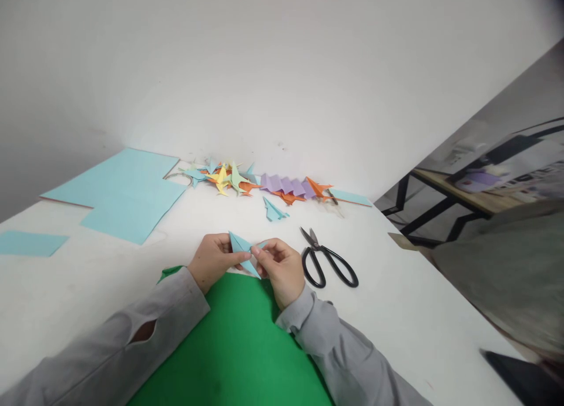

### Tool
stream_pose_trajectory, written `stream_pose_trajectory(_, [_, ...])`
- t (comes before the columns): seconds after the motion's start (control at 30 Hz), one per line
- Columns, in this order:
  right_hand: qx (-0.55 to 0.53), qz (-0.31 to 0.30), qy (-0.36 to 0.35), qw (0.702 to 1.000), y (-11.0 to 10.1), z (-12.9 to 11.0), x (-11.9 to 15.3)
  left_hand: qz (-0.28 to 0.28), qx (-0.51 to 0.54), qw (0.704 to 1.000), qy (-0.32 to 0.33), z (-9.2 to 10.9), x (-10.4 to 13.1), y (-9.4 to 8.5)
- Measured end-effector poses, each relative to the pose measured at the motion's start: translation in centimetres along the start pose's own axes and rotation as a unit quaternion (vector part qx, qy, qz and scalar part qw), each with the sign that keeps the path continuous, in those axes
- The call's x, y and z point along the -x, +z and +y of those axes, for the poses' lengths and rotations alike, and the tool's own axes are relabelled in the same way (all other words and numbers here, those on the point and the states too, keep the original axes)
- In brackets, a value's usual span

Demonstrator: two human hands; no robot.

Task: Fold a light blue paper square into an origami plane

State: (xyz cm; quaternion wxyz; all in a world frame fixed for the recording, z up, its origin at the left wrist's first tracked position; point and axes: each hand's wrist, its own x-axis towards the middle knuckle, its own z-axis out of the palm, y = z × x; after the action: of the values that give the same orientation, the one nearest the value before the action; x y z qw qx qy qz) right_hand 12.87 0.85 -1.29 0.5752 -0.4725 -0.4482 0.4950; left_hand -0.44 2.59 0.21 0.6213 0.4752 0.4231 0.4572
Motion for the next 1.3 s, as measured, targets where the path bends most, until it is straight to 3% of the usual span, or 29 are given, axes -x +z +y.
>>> stream_pose_trajectory(0.8, [-0.002,0.001,-0.016,1.0,-0.1,0.17,-0.17,0.015,-0.004,1.0,0.009,-0.17,-0.16,-0.16])
stream_pose_trajectory(1.07, [-0.009,0.006,-0.019,1.0,-0.11,0.37,-0.34,-0.006,-0.005,1.0,0.013,-0.36,-0.02,-0.14])
stream_pose_trajectory(1.3, [0.01,0.008,-0.023,1.0,-0.01,0.16,-0.24,0.015,-0.012,1.0,0.01,-0.12,0.01,-0.02])
